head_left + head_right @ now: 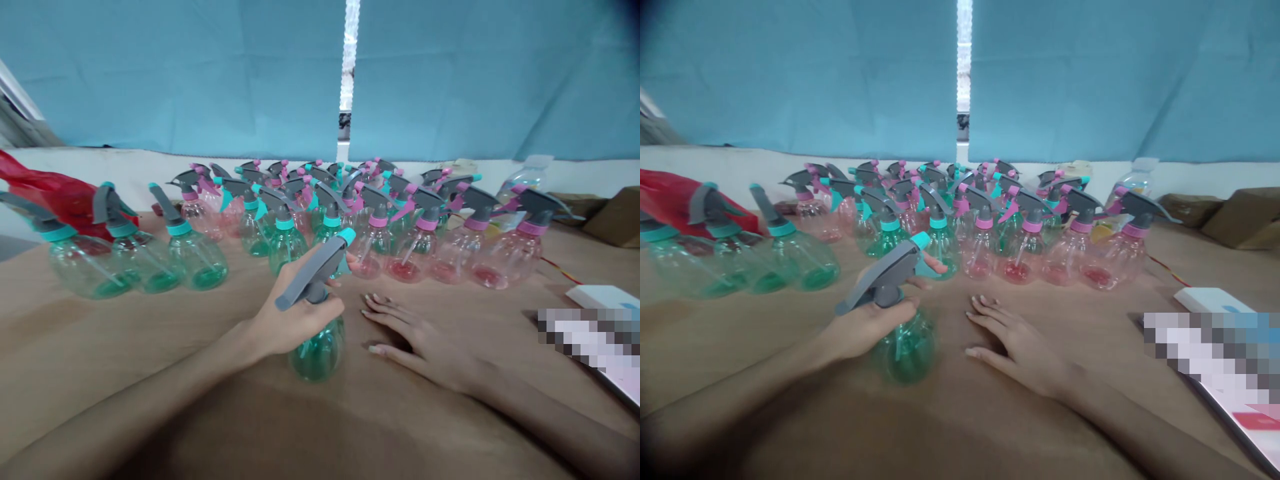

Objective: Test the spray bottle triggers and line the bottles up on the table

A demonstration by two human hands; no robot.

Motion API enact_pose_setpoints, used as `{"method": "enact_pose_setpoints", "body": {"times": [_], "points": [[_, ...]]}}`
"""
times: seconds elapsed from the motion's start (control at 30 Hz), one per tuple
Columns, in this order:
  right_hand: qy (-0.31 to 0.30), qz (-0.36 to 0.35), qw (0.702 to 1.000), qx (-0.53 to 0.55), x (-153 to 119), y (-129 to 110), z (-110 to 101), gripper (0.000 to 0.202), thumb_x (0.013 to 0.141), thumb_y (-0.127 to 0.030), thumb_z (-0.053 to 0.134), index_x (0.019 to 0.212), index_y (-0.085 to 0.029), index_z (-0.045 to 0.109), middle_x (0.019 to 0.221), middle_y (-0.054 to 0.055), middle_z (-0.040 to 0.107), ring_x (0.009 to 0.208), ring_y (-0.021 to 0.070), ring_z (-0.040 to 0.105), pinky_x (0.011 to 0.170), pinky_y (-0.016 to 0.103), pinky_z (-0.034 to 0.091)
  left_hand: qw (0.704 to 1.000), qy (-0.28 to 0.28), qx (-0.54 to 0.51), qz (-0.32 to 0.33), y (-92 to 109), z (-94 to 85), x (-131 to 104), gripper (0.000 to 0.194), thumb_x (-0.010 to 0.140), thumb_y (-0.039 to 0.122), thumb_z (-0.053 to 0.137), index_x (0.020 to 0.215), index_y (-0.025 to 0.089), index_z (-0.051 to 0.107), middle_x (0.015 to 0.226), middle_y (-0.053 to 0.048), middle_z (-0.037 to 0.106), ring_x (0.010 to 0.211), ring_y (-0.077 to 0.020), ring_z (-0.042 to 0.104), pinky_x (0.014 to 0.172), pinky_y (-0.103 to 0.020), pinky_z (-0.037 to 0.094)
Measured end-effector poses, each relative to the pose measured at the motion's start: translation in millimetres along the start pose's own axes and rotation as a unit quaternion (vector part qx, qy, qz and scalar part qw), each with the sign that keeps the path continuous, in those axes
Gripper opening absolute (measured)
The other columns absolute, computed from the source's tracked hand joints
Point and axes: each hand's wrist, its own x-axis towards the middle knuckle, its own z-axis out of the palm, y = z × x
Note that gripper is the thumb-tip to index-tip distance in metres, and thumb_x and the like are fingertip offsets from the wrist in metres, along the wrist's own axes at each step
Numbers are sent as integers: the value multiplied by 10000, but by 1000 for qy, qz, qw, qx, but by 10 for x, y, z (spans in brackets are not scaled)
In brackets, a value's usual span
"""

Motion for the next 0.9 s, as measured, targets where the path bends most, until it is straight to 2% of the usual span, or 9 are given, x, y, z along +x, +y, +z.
{"method": "enact_pose_setpoints", "body": {"times": [0.17,0.27,0.37,0.5,0.77,0.9], "points": [[-2,-2,1000,-2,0,8,4,573,886,-520,488,1402,-291,392,1488,20,355,1377,246,295,1125,487,272,999,-23,-21,24,-13,-46,4,280,659,184,496,919,251,574,706,32,567,595,-155,533,551,-252,434],[-9,0,1000,-12,4,12,7,579,889,-525,478,1404,-273,390,1495,20,342,1383,232,282,1131,471,268,999,-26,-29,29,-9,-59,11,192,655,184,489,834,233,539,730,33,567,553,-130,497,503,-235,401],[-8,1,1000,-13,6,14,8,591,886,-530,480,1406,-265,386,1494,23,344,1383,229,283,1133,467,264,997,-26,-58,45,8,-64,20,147,639,173,485,778,217,502,771,25,577,591,-125,506,528,-231,413],[-1,-4,1000,-2,5,23,13,574,882,-527,490,1393,-279,409,1488,21,354,1378,240,294,1128,479,271,995,-34,-90,31,31,-68,22,173,606,166,490,771,220,493,768,16,581,653,-148,539,565,-249,432],[-4,-4,1000,-10,3,30,19,576,888,-530,476,1402,-284,391,1494,15,341,1382,233,286,1130,475,269,996,-45,-72,18,0,-80,10,218,611,156,499,819,216,532,794,8,608,523,-107,477,483,-224,391],[-4,-1,1000,-9,3,23,14,581,886,-528,482,1401,-273,397,1494,14,346,1383,228,283,1135,453,267,997,-44,-52,37,-24,-76,19,321,619,138,489,910,235,585,875,4,636,697,-166,590,618,-257,471]]}}
